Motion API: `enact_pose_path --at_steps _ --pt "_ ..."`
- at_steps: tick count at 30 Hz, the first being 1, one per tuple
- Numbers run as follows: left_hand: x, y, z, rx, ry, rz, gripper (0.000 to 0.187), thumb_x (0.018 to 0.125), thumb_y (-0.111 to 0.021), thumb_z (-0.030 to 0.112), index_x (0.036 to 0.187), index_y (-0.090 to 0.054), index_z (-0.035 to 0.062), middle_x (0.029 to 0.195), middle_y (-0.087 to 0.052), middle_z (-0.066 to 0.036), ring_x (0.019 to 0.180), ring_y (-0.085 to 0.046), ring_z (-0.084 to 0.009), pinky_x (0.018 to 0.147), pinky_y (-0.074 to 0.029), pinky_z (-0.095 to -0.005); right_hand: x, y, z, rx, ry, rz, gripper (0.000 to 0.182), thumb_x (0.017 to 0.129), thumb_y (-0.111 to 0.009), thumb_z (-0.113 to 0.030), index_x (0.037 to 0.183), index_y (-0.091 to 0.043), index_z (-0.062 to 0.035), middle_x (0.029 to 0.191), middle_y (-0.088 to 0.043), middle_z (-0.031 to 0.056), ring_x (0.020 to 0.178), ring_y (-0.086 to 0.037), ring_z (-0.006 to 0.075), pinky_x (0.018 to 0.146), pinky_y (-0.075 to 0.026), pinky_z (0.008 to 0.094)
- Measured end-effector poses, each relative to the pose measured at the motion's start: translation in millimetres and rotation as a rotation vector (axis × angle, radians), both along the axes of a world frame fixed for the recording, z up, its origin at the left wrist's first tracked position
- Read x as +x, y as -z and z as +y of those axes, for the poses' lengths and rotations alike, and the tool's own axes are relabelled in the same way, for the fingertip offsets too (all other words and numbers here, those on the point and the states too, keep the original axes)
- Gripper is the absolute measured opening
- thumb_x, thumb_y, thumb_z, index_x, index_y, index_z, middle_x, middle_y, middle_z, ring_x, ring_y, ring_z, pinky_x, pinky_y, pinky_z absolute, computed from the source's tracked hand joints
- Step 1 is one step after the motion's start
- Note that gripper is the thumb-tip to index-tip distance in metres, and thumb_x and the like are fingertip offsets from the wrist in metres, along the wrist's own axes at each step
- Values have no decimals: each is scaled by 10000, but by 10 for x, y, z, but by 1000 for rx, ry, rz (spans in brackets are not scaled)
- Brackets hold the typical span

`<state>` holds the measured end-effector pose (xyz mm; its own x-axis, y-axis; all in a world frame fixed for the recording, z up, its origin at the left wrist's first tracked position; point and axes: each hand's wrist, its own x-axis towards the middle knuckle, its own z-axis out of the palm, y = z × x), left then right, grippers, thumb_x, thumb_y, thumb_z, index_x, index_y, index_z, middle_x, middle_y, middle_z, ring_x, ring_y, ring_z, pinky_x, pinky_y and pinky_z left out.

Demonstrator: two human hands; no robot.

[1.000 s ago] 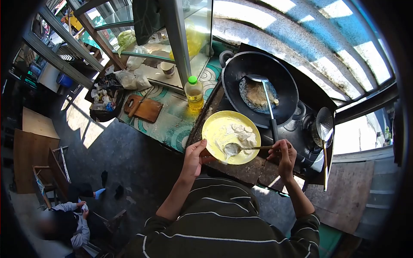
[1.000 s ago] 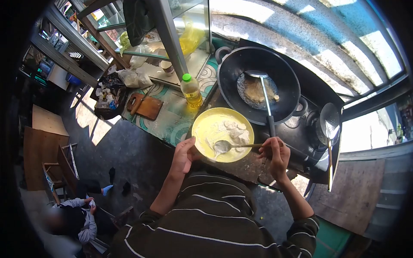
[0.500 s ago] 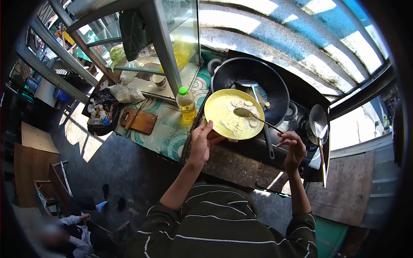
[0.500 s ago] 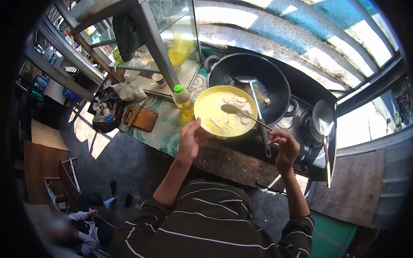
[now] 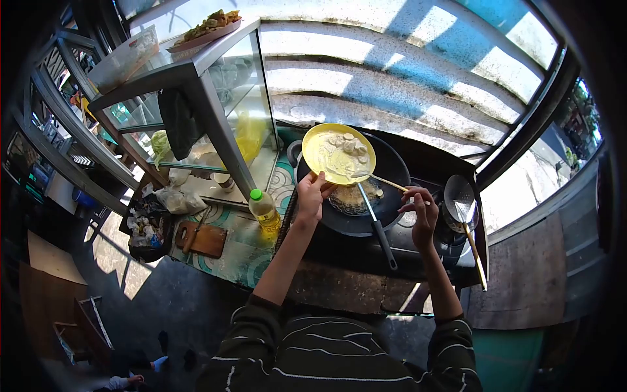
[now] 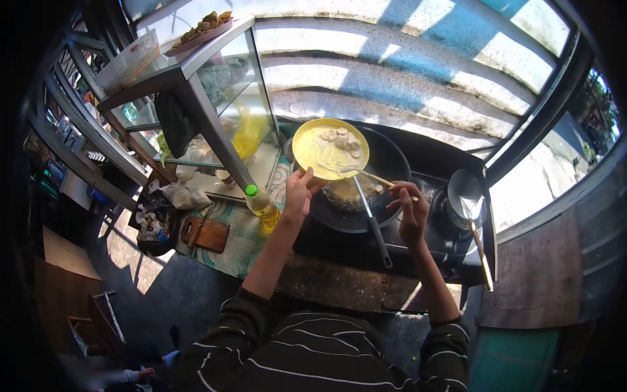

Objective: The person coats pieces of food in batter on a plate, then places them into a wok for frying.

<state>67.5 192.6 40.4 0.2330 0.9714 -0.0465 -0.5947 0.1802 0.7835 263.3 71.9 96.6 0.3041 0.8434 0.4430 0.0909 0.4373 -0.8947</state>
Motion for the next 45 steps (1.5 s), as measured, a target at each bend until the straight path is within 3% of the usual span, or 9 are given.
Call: enact_pose_path --at_steps 6,14,20,26,33,36,41,45 --pt "116 91 166 -37 -117 22 244 858 -451 119 1037 -458 -47 1003 -540 -141 892 -566 -221 749 -498 -324 -53 43 -114 87 143 -190 230 865 -411 -123 814 -559 45 841 -560 118 675 -529 113 513 -472 221" --pt "194 99 213 -45 -209 38 229 859 -453 122 1008 -458 -51 985 -532 -137 864 -568 -218 722 -505 -311 -106 205 -31 33 145 -117 209 864 -438 -129 856 -573 31 772 -560 82 631 -526 94 504 -465 212" --pt "210 143 217 -58 -243 40 232 861 -447 117 1018 -444 -55 989 -528 -146 872 -567 -222 729 -506 -318 -207 245 1 65 197 -298 183 857 -451 -116 863 -579 13 775 -558 72 611 -523 95 495 -454 206" --pt "204 151 186 -56 -259 -5 223 872 -432 103 1020 -463 -61 956 -532 -123 818 -567 -179 676 -514 -281 -245 256 -62 77 189 -563 106 800 -488 -42 843 -579 -6 806 -573 112 690 -552 199 598 -446 281" --pt "232 102 153 -58 -261 10 236 874 -428 105 1037 -452 -64 964 -531 -120 825 -564 -177 678 -512 -276 -237 229 -123 50 161 -611 99 788 -490 -28 821 -578 3 811 -579 119 721 -554 223 614 -444 296" --pt "192 97 164 -18 -259 36 255 860 -449 115 1042 -427 -62 990 -526 -148 865 -569 -221 727 -510 -310 -237 252 -154 32 181 -590 96 788 -493 -29 815 -578 6 801 -578 119 712 -554 224 613 -444 295" --pt "160 72 137 -32 -278 27 250 874 -432 112 1051 -444 -65 980 -528 -119 834 -560 -179 682 -512 -279 -289 175 -201 -28 279 -436 102 794 -488 -36 822 -577 5 791 -580 121 699 -550 231 626 -436 295" --pt "165 92 127 -35 -278 26 252 873 -435 114 1053 -445 -61 976 -531 -120 837 -561 -178 685 -512 -282 -255 291 -116 66 293 -530 116 808 -478 -52 823 -580 1 796 -583 113 676 -550 213 591 -445 280"
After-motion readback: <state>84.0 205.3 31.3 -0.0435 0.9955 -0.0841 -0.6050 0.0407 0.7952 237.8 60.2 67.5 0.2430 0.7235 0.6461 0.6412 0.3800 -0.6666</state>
